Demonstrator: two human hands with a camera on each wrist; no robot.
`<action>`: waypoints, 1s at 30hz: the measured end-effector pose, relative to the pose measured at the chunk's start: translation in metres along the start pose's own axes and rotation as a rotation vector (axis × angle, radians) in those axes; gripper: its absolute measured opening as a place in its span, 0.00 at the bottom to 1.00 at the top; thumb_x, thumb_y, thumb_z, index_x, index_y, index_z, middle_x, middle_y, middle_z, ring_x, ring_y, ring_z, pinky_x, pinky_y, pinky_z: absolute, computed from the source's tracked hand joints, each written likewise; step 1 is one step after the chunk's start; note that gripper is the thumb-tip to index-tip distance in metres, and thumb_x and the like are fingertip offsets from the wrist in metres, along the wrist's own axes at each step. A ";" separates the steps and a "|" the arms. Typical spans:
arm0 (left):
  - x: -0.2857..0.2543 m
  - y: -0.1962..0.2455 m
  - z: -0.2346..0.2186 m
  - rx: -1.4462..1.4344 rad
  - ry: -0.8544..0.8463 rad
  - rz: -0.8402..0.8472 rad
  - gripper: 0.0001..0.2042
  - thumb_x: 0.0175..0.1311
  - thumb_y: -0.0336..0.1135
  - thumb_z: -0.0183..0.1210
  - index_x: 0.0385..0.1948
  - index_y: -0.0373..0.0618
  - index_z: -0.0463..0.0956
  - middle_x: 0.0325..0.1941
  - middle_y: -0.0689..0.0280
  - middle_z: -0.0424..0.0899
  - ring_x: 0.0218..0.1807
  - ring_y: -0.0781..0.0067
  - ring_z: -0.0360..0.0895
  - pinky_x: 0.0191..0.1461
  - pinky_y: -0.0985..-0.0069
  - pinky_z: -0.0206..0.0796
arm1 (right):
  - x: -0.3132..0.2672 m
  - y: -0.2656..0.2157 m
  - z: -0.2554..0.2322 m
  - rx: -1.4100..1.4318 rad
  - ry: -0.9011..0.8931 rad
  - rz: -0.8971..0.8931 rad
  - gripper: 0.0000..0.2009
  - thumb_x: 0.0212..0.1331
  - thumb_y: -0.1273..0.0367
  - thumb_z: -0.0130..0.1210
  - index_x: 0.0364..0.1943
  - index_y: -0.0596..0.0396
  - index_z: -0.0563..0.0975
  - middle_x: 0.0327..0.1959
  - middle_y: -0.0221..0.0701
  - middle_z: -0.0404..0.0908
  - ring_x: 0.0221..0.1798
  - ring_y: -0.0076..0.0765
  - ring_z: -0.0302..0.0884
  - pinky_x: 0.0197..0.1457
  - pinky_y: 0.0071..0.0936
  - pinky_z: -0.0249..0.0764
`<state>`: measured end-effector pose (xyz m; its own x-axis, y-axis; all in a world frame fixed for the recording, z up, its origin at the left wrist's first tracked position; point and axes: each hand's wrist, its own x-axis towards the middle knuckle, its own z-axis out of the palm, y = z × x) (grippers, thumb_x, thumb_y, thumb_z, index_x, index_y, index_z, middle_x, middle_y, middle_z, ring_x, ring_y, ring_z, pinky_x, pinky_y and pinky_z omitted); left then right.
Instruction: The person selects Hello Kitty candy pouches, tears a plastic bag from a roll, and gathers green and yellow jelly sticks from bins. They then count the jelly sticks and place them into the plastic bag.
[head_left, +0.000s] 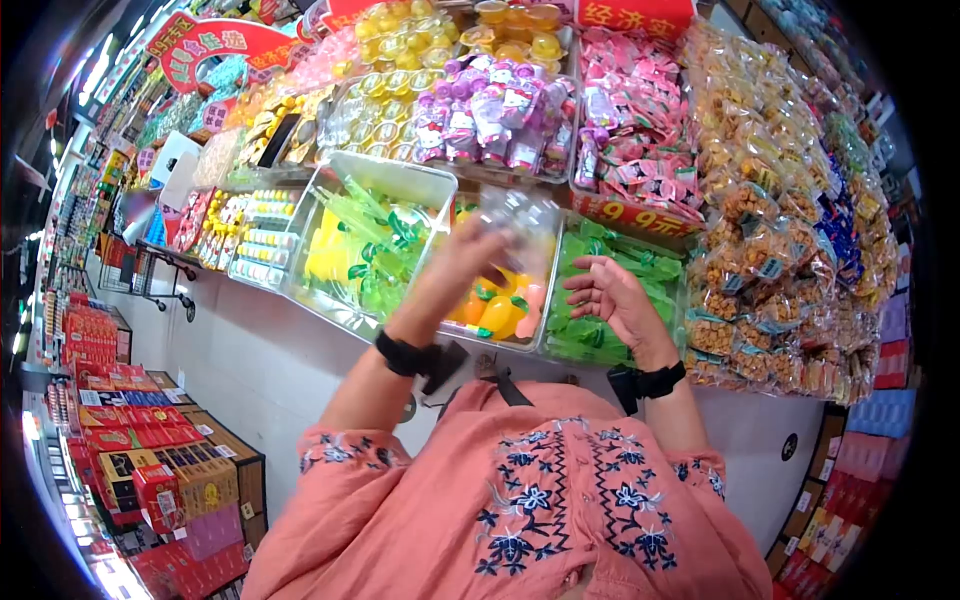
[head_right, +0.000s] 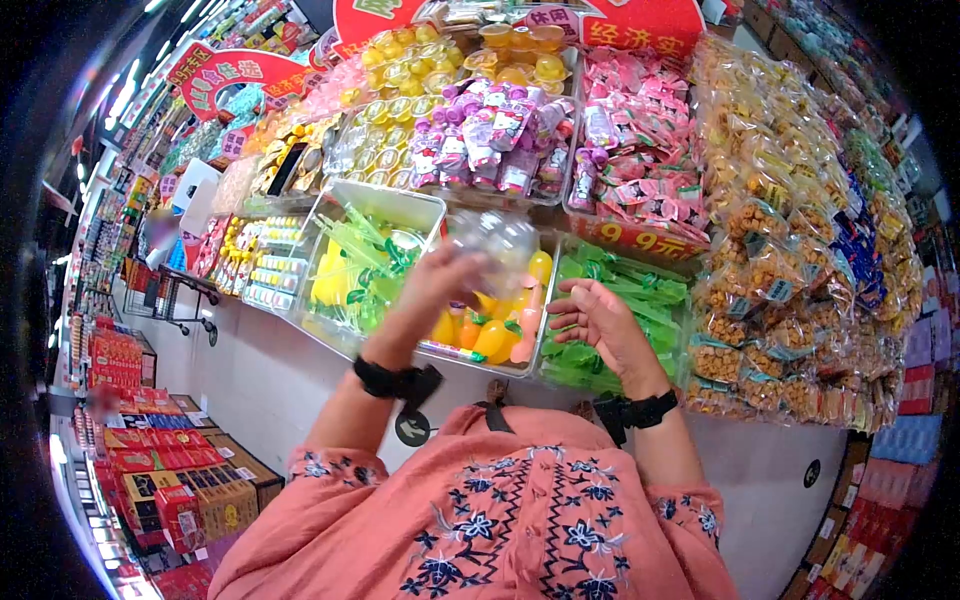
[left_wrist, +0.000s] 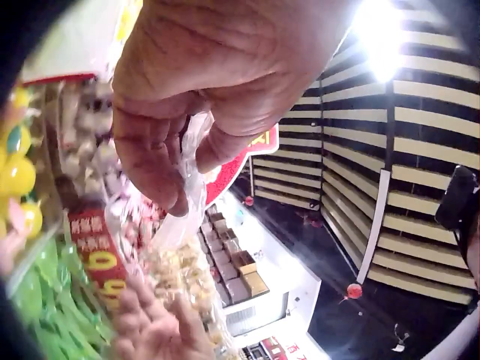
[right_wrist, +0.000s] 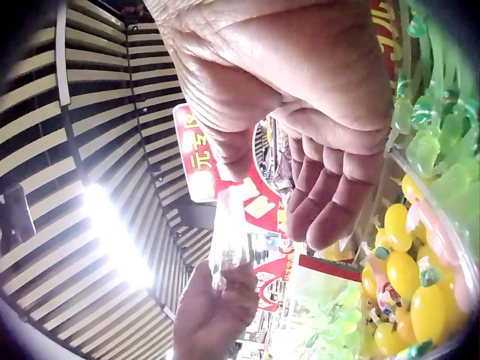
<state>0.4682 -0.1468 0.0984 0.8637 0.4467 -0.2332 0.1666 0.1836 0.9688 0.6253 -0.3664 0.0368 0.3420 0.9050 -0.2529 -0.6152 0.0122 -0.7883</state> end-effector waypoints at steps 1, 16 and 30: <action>0.000 0.020 -0.015 0.058 0.065 0.018 0.15 0.68 0.42 0.59 0.49 0.41 0.78 0.44 0.66 0.86 0.38 0.75 0.83 0.35 0.78 0.76 | 0.000 0.001 0.000 -0.013 0.011 0.004 0.20 0.70 0.58 0.54 0.56 0.56 0.70 0.46 0.37 0.82 0.43 0.31 0.82 0.46 0.28 0.81; 0.122 0.085 -0.267 0.764 0.541 0.173 0.22 0.66 0.55 0.59 0.38 0.42 0.75 0.34 0.69 0.75 0.37 0.74 0.74 0.39 0.74 0.70 | -0.004 0.028 -0.003 -0.166 0.196 0.067 0.16 0.72 0.60 0.51 0.54 0.57 0.72 0.45 0.37 0.82 0.42 0.30 0.82 0.45 0.28 0.80; 0.012 0.014 0.029 0.732 -0.189 0.164 0.25 0.69 0.40 0.62 0.62 0.34 0.69 0.62 0.55 0.77 0.64 0.64 0.73 0.66 0.69 0.65 | -0.017 0.077 -0.071 -0.589 0.396 0.248 0.16 0.65 0.60 0.55 0.48 0.58 0.76 0.40 0.29 0.80 0.37 0.26 0.81 0.36 0.26 0.78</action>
<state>0.4945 -0.1646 0.1115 0.9602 0.2487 -0.1271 0.2442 -0.5271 0.8140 0.6230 -0.4112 -0.0595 0.5408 0.6299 -0.5575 -0.2640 -0.5022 -0.8235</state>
